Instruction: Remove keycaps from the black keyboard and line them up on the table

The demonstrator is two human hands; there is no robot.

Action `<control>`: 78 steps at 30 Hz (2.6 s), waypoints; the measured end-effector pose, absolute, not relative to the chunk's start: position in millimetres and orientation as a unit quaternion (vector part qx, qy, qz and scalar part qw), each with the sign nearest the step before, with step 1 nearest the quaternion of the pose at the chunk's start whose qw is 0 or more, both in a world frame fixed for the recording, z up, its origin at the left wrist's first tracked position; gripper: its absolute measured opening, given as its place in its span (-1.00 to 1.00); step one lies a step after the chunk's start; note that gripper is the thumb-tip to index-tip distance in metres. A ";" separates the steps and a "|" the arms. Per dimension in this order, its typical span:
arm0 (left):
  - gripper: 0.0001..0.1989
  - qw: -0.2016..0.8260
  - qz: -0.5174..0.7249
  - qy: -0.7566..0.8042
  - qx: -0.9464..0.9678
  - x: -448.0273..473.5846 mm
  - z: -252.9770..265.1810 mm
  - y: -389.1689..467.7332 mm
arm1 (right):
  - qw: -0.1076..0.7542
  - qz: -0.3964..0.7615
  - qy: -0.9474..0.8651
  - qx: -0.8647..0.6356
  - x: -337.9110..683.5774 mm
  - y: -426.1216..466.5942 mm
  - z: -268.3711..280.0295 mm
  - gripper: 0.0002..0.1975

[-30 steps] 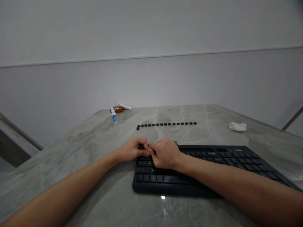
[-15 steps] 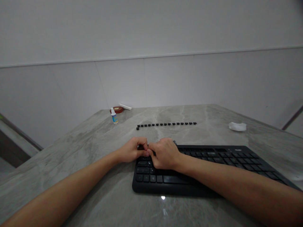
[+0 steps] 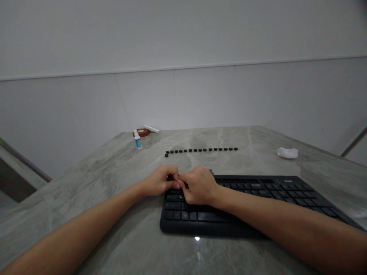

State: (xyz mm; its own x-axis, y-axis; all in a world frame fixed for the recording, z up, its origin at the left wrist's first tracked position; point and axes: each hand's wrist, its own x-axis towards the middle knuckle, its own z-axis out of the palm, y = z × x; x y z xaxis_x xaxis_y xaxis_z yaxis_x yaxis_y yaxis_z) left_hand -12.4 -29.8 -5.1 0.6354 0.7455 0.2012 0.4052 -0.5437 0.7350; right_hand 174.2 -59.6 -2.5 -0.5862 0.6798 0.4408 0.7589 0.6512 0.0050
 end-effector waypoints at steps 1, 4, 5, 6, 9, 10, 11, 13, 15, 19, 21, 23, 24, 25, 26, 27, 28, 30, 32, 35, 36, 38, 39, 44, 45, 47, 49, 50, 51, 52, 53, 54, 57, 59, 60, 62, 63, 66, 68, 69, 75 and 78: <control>-0.85 0.333 0.254 0.342 0.841 -12.3 -5.0 -30.1 | 0.207 -0.097 -0.886 -0.404 174.2 -59.4 -3.0 -0.73; -0.85 0.335 0.253 0.337 0.843 -12.1 -4.3 -30.9 | 0.218 -0.100 -0.886 -0.396 174.2 -59.0 -4.1 -0.73; -0.85 0.334 0.254 0.336 0.844 -12.1 -4.2 -31.0 | 0.221 -0.102 -0.886 -0.395 174.1 -59.0 -4.2 -0.74; -0.85 0.331 0.254 0.336 0.844 -12.0 -4.2 -31.0 | 0.223 -0.103 -0.885 -0.395 174.0 -59.0 -4.1 -0.74; -0.85 0.326 0.256 0.341 0.844 -11.9 -4.5 -30.7 | 0.224 -0.103 -0.885 -0.395 173.4 -58.7 -3.6 -0.74; -0.85 0.326 0.255 0.342 0.843 -11.8 -4.7 -30.6 | 0.224 -0.103 -0.885 -0.395 173.2 -58.6 -3.4 -0.75; -0.84 0.328 0.254 0.342 0.843 -11.8 -4.8 -30.5 | 0.224 -0.103 -0.885 -0.394 173.1 -58.4 -3.3 -0.75; -0.84 0.329 0.254 0.343 0.842 -11.7 -4.8 -30.6 | 0.224 -0.103 -0.886 -0.393 172.8 -58.1 -3.4 -0.76; -0.83 0.326 0.255 0.344 0.843 -11.4 -4.1 -31.0 | 0.225 -0.103 -0.887 -0.390 172.7 -57.8 -3.7 -0.76; -0.83 0.330 0.250 0.341 0.844 -10.7 -1.9 -32.1 | 0.231 -0.104 -0.888 -0.385 172.8 -57.8 -4.7 -0.76; -0.83 0.333 0.248 0.343 0.843 -10.6 -1.4 -32.4 | 0.230 -0.104 -0.887 -0.388 173.0 -57.8 -5.1 -0.76; -0.83 0.331 0.248 0.346 0.842 -10.8 -1.7 -32.4 | 0.228 -0.102 -0.885 -0.392 173.3 -57.8 -5.5 -0.76; -0.82 0.330 0.249 0.347 0.842 -11.0 -2.0 -32.2 | 0.227 -0.101 -0.885 -0.393 173.4 -57.8 -5.6 -0.76; -0.81 0.329 0.249 0.347 0.842 -11.1 -2.4 -31.9 | 0.227 -0.100 -0.886 -0.392 173.5 -57.8 -5.6 -0.76; -0.81 0.329 0.249 0.346 0.843 -11.3 -2.8 -31.6 | 0.228 -0.100 -0.887 -0.390 173.5 -57.8 -5.6 -0.76; -0.81 0.330 0.250 0.344 0.843 -11.4 -3.1 -31.2 | 0.227 -0.100 -0.887 -0.389 173.5 -57.9 -5.4 -0.76; -0.81 0.332 0.251 0.341 0.843 -11.5 -3.4 -30.9 | 0.225 -0.101 -0.888 -0.389 173.5 -58.0 -5.2 -0.76; -0.82 0.338 0.254 0.336 0.842 -11.8 -3.8 -30.3 | 0.221 -0.103 -0.888 -0.389 173.4 -58.5 -4.4 -0.77; -0.84 0.341 0.258 0.333 0.840 -12.3 -4.1 -30.2 | 0.213 -0.104 -0.889 -0.393 173.1 -59.4 -3.3 -0.78; -0.86 0.344 0.260 0.333 0.838 -12.9 -4.6 -30.5 | 0.202 -0.103 -0.888 -0.401 172.8 -61.3 -1.4 -0.76; -0.86 0.346 0.260 0.334 0.837 -13.1 -4.8 -30.7 | 0.199 -0.102 -0.886 -0.405 172.8 -62.1 -0.7 -0.76; -0.86 0.350 0.261 0.338 0.834 -13.1 -4.9 -31.0 | 0.192 -0.102 -0.884 -0.413 172.8 -63.9 0.6 -0.75; -0.86 0.351 0.262 0.339 0.833 -13.0 -4.8 -31.1 | 0.188 -0.101 -0.884 -0.416 172.8 -64.9 1.2 -0.74; -0.86 0.347 0.260 0.337 0.836 -12.5 -4.2 -30.7 | 0.166 -0.092 -0.887 -0.421 172.6 -67.8 4.7 -0.74; -0.87 0.347 0.260 0.336 0.836 -12.5 -4.4 -30.4 | 0.162 -0.090 -0.888 -0.421 172.5 -67.7 5.5 -0.74; -0.88 0.349 0.262 0.334 0.835 -12.6 -5.3 -29.5 | 0.150 -0.081 -0.890 -0.423 172.6 -66.8 7.4 -0.73; -0.88 0.352 0.264 0.333 0.834 -12.8 -6.3 -28.8 | 0.132 -0.068 -0.892 -0.427 172.9 -65.2 9.3 -0.70; -0.89 0.352 0.265 0.332 0.834 -12.8 -6.6 -28.7 | 0.123 -0.062 -0.892 -0.430 173.2 -64.5 10.2 -0.69; -0.89 0.353 0.265 0.332 0.834 -12.9 -6.8 -28.7 | 0.116 -0.056 -0.893 -0.432 173.4 -63.9 10.9 -0.68; -0.89 0.354 0.264 0.332 0.834 -12.9 -6.7 -28.8 | 0.112 -0.053 -0.893 -0.433 173.7 -63.5 11.5 -0.68; -0.89 0.355 0.262 0.333 0.833 -13.0 -6.5 -29.1 | 0.110 -0.051 -0.893 -0.434 173.9 -63.2 11.8 -0.68; -0.89 0.357 0.262 0.334 0.832 -13.1 -6.1 -29.4 | 0.109 -0.050 -0.893 -0.433 174.2 -63.1 12.0 -0.68; -0.89 0.359 0.261 0.334 0.832 -13.4 -4.9 -30.1 | 0.120 -0.054 -0.895 -0.427 174.8 -63.8 11.2 -0.68; -0.88 0.358 0.261 0.331 0.833 -13.4 -4.4 -30.2 | 0.134 -0.063 -0.894 -0.422 175.0 -64.4 9.6 -0.68; -0.88 0.357 0.261 0.330 0.834 -13.3 -4.3 -30.1 | 0.142 -0.068 -0.893 -0.421 175.0 -64.7 8.4 -0.69; -0.88 0.355 0.261 0.329 0.835 -13.3 -4.4 -30.0 | 0.157 -0.077 -0.890 -0.421 174.9 -64.9 5.5 -0.70; -0.89 0.355 0.261 0.330 0.835 -13.4 -4.5 -29.8 | 0.164 -0.081 -0.888 -0.422 174.7 -64.7 3.7 -0.70; -0.90 0.353 0.264 0.328 0.835 -14.0 -5.2 -29.3 | 0.186 -0.089 -0.884 -0.420 174.3 -63.8 -1.3 -0.72; -0.92 0.356 0.267 0.329 0.833 -14.4 -5.6 -29.0 | 0.198 -0.092 -0.883 -0.414 174.1 -63.2 -3.7 -0.72; -0.92 0.359 0.269 0.330 0.830 -14.5 -5.7 -28.9 | 0.202 -0.093 -0.884 -0.412 174.0 -63.0 -4.5 -0.73; -0.92 0.375 0.280 0.328 0.821 -15.7 -6.7 -27.9 | 0.216 -0.100 -0.884 -0.402 173.1 -62.7 -5.5 -0.72; -0.92 0.381 0.284 0.322 0.819 -17.1 -7.7 -26.7 | 0.227 -0.103 -0.884 -0.396 172.9 -62.0 -6.1 -0.72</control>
